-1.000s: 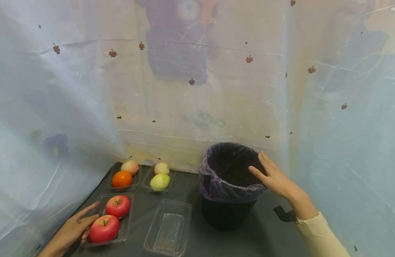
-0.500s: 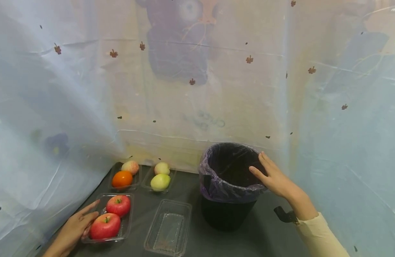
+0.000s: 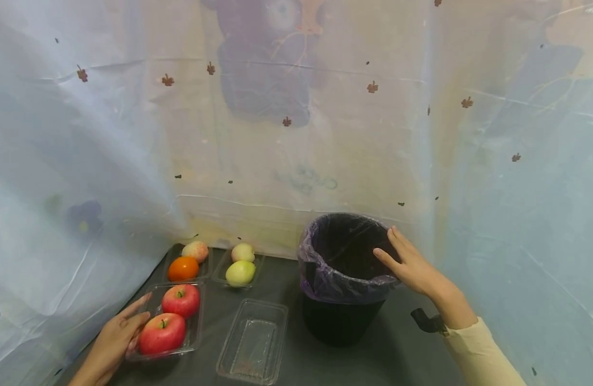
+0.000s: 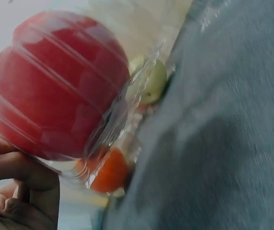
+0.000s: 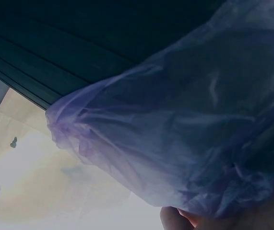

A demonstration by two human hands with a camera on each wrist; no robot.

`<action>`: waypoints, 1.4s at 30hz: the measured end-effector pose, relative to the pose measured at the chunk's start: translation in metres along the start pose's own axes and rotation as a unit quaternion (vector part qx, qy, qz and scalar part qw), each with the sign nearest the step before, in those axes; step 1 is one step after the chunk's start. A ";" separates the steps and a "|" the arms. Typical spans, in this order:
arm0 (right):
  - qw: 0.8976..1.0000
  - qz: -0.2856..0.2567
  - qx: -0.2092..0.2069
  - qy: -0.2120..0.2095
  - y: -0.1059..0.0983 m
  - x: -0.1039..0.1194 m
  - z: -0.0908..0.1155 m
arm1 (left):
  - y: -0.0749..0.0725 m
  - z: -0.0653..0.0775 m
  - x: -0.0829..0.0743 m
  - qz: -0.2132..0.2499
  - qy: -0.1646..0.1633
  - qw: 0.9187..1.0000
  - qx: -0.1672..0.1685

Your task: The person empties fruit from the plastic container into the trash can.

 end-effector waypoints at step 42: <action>1.000 -0.005 0.000 -0.003 -0.001 0.003 0.001 | 0.061 0.002 -0.093 0.134 0.144 0.979 -0.049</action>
Point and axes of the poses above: each hand's wrist, its own z-axis away from the middle knuckle, its own y-axis out of the palm, x = y × z, the point moved 3 cm from there along -z, towards the middle knuckle, and after that the axes turned 13 degrees about y, right-handed, at the moved point
